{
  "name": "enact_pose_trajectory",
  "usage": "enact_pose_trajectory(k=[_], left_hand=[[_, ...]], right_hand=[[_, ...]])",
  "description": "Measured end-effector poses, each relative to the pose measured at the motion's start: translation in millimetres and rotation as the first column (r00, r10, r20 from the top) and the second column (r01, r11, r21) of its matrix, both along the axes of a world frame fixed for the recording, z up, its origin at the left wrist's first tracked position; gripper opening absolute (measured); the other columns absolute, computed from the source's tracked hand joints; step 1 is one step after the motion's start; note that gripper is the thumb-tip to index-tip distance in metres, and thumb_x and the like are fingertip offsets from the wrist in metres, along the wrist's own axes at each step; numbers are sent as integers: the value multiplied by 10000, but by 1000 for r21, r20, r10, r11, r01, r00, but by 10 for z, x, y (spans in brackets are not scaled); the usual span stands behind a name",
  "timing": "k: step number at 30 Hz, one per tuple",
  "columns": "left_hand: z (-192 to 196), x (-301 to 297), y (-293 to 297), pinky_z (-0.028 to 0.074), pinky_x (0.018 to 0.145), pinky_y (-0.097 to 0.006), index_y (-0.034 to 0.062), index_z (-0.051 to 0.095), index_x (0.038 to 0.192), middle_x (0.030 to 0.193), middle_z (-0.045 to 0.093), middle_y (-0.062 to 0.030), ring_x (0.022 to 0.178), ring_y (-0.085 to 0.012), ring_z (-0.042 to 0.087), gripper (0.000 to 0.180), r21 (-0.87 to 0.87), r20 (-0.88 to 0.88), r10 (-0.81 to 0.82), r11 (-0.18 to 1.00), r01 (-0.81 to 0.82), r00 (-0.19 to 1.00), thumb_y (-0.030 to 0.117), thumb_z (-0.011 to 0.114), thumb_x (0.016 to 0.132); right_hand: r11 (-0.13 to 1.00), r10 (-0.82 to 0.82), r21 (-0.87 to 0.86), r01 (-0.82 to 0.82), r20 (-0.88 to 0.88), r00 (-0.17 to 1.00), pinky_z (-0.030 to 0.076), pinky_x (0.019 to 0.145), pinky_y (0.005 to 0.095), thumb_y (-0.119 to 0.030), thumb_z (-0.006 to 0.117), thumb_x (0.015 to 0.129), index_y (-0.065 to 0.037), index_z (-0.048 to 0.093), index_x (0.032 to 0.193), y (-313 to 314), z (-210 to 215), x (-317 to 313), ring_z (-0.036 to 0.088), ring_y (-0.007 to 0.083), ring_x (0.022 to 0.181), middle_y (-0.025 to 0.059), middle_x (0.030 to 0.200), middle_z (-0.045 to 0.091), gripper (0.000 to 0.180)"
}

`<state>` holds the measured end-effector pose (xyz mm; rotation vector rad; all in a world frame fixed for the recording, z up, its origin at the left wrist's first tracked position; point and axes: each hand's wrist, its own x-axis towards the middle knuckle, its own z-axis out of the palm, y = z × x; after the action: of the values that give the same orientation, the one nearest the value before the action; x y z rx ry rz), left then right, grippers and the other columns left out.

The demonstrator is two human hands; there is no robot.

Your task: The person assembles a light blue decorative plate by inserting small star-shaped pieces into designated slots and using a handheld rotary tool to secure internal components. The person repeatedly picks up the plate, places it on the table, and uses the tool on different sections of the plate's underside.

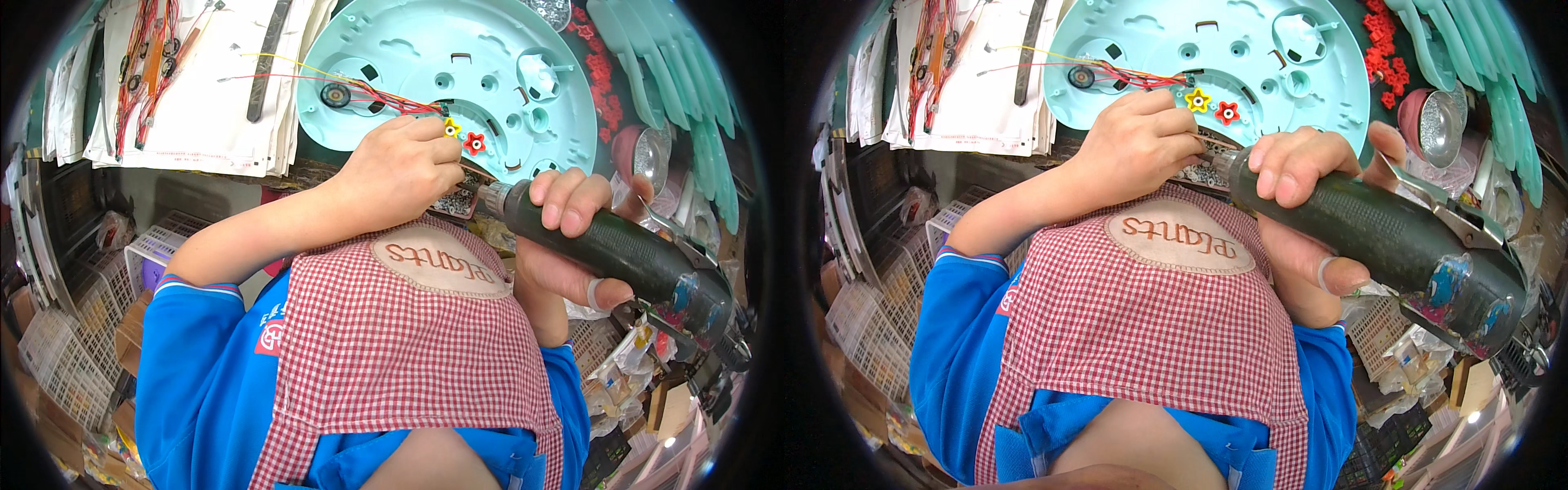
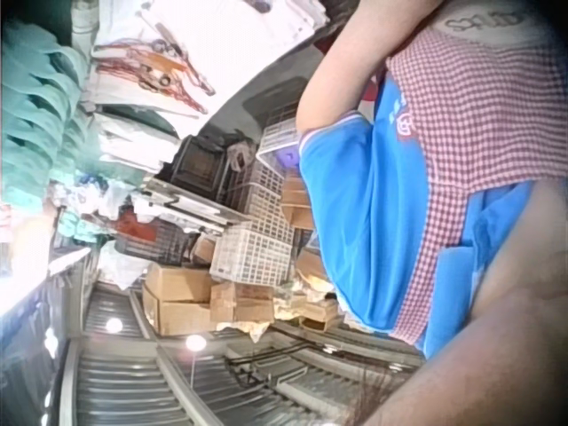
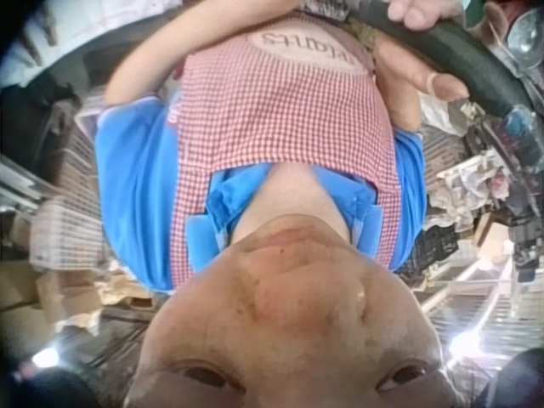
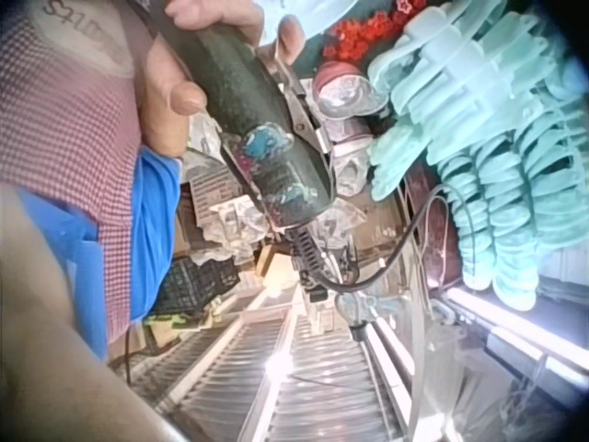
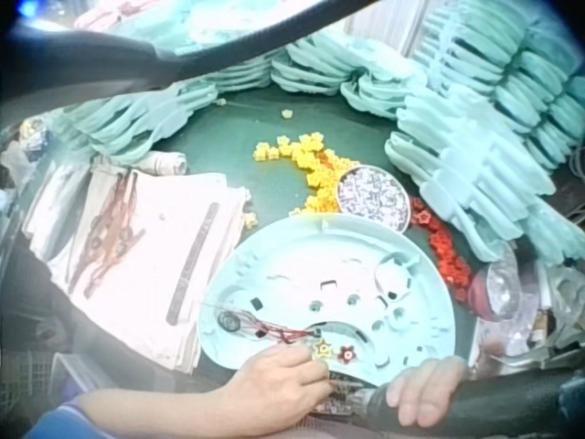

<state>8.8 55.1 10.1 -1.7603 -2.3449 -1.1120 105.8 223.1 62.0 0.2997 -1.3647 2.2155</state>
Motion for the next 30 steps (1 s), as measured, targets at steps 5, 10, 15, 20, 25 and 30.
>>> enact_pose_trajectory(k=[5, 10, 15, 20, 25, 30], left_hand=[[145, -157, 114, 497, 653, -311, 124, 681, 727, 775, 583, 27, 758, -176, 568, 88, -8, -32, 78, 997, -78, 996, 158, 748, 681], [12, -448, 419, 526, 668, -323, 122, 687, 810, 792, 585, 9, 787, -191, 588, 81, -192, -138, -15, 981, -12, 990, 162, 708, 742], [-7, -444, 446, 523, 658, -308, 118, 689, 855, 833, 582, 12, 788, -175, 579, 150, -117, -151, -41, 993, 23, 988, 150, 690, 708], [81, -431, 422, 519, 656, -297, 116, 671, 855, 812, 571, 14, 769, -168, 572, 144, -56, -135, -107, 993, 100, 985, 163, 711, 724], [143, -373, 401, 524, 675, -304, 105, 643, 950, 848, 596, -4, 827, -187, 604, 220, -25, -7, -19, 1000, 19, 1000, 146, 734, 754], [367, -746, 350, 518, 707, -327, 118, 604, 1137, 904, 661, -14, 782, -216, 630, 284, 172, 226, 247, 942, -288, 942, 87, 621, 855]], right_hand=[[994, -62, 86, 61, 15, 998, 424, 769, 367, -698, 640, 790, -139, 380, 1456, 118, 42, -7, 500, 167, 767, 30, 855, 531, 908], [985, -99, 139, 102, -28, 995, 430, 796, 382, -690, 636, 796, -133, 389, 1444, 330, 56, -138, 513, 185, 790, 47, 863, 539, 890], [988, -128, 80, 133, -63, 990, 463, 752, 393, -733, 631, 773, -96, 300, 1453, 393, -15, -257, 546, 197, 759, 66, 846, 563, 989], [995, -53, 80, 58, -66, 996, 449, 779, 397, -731, 637, 768, -117, 331, 1450, 383, 39, -287, 529, 188, 776, 49, 851, 546, 968], [994, -102, 39, 106, -95, 990, 472, 754, 399, -736, 636, 768, -85, 261, 1467, 332, 47, -322, 559, 210, 768, 81, 851, 575, 1026], [970, -207, 128, 205, 2, 978, 428, 773, 389, -709, 634, 780, -129, 399, 1416, 436, 65, -206, 522, 188, 770, 56, 845, 557, 893]])
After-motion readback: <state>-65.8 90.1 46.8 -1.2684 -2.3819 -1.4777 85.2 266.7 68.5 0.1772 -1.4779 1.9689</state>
